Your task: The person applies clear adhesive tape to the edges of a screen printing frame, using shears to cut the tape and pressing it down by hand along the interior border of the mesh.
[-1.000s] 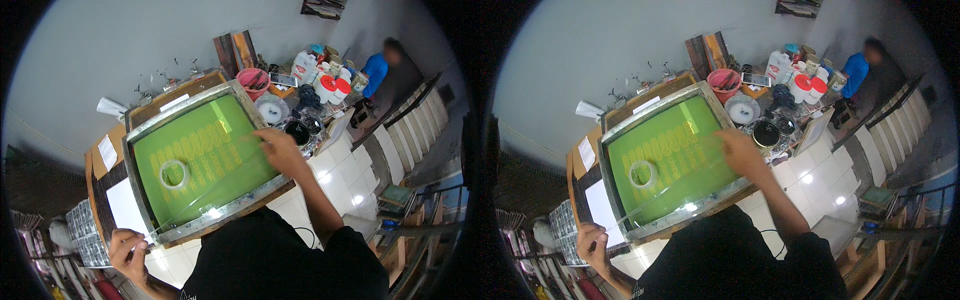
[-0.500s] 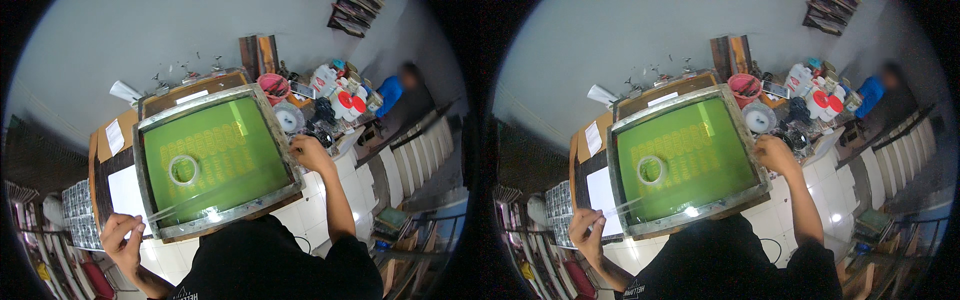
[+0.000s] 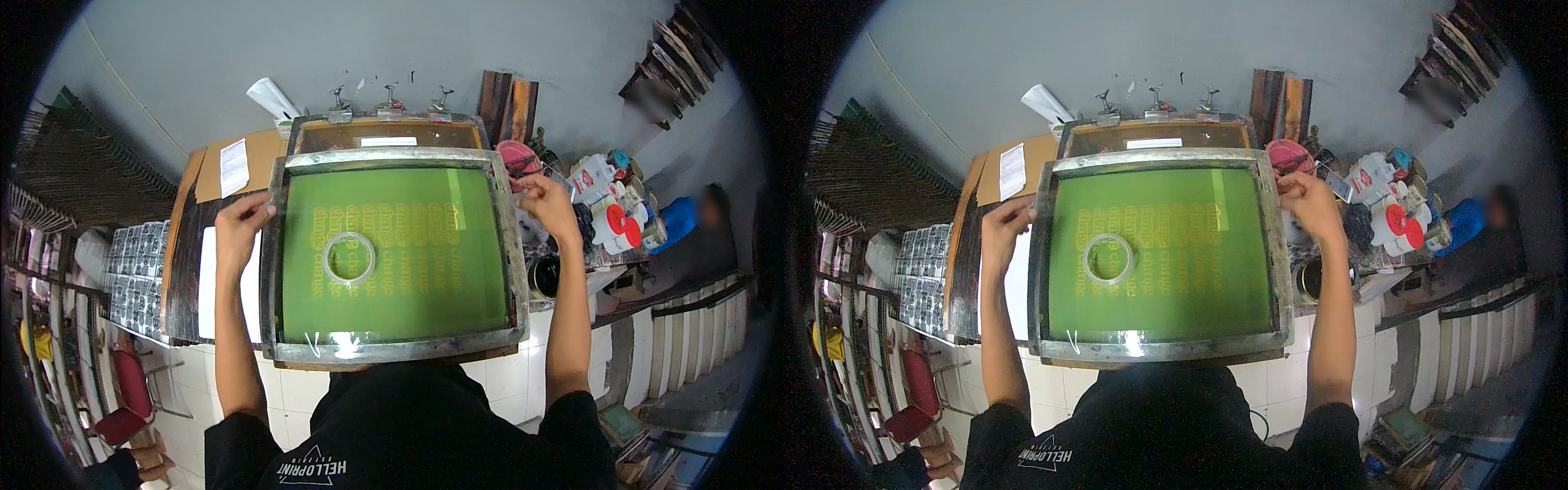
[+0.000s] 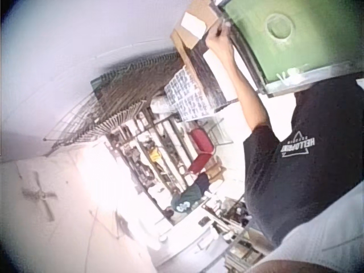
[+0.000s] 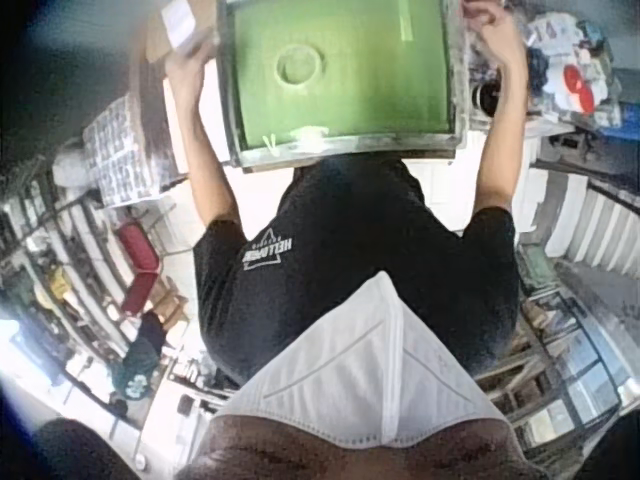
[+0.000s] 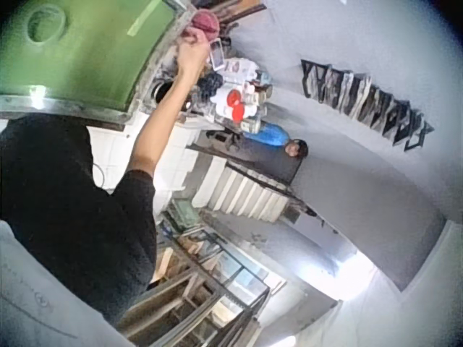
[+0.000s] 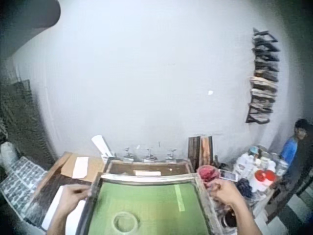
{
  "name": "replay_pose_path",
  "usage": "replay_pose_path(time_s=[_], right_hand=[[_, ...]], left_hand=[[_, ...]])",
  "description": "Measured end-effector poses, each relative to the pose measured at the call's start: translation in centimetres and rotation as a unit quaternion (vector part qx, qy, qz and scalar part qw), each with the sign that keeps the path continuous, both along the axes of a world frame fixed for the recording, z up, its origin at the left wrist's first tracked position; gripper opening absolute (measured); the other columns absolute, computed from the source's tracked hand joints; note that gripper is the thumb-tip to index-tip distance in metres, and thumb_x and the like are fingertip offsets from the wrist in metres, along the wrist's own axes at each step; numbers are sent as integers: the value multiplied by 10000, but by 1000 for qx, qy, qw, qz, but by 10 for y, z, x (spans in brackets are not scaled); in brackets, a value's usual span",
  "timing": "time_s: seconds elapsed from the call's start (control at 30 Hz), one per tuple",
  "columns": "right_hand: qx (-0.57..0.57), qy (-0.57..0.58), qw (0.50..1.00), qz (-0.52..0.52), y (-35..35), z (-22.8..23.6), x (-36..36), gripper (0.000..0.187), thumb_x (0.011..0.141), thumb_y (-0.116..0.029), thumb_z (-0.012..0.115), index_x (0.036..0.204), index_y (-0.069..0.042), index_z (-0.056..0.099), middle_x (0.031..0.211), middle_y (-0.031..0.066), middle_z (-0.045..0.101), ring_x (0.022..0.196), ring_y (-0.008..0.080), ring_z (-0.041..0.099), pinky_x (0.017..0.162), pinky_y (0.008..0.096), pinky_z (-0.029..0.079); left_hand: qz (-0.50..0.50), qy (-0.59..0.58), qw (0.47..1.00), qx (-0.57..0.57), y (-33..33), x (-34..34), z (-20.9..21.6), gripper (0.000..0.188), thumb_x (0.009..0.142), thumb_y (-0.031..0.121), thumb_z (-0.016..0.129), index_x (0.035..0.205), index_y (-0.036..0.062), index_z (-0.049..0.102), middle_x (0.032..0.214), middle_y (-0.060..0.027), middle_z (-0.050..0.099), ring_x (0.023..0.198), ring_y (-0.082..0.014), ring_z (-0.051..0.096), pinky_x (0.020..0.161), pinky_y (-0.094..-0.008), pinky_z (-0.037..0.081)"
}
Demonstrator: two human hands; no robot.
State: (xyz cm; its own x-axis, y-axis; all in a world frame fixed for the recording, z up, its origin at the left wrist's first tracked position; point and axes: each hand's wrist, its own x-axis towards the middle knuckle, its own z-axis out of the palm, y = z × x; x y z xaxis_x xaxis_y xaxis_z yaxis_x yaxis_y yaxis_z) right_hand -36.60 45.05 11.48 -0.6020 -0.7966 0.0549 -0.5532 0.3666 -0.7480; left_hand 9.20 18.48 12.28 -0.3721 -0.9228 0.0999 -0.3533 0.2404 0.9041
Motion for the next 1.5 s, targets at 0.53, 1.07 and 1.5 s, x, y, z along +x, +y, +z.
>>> replay_pose_path(time_s=[0.53, 1.07, 1.5], right_hand=[[-72, -35, 993, -88, -106, -86, -36, 147, 827, -128, 766, 919, -13, 770, 776, 64, 731, 635, 152, 680, 493, 276, 501], [-148, -2, 980, -130, -94, -105, -47, 239, 868, -142, 733, 1023, 39, 757, 799, 65, 735, 699, 131, 658, 660, 293, 535], [-46, 249, 955, -157, -110, -104, -24, 173, 824, -212, 758, 877, -47, 756, 983, 202, 665, 959, 404, 639, 852, 473, 504]], left_hand=[[25, -2, 999, 43, -120, -27, -85, 142, 820, 98, 797, 900, 5, 728, 721, 4, 648, 604, -85, 557, 571, -241, 452], [76, -148, 978, -125, -110, -60, -88, 223, 828, 274, 737, 902, 71, 793, 806, -145, 741, 742, -264, 706, 712, -398, 536], [116, -218, 938, -241, -75, -67, -87, 132, 879, 168, 686, 920, 51, 729, 968, -131, 624, 875, -362, 665, 787, -483, 522]])
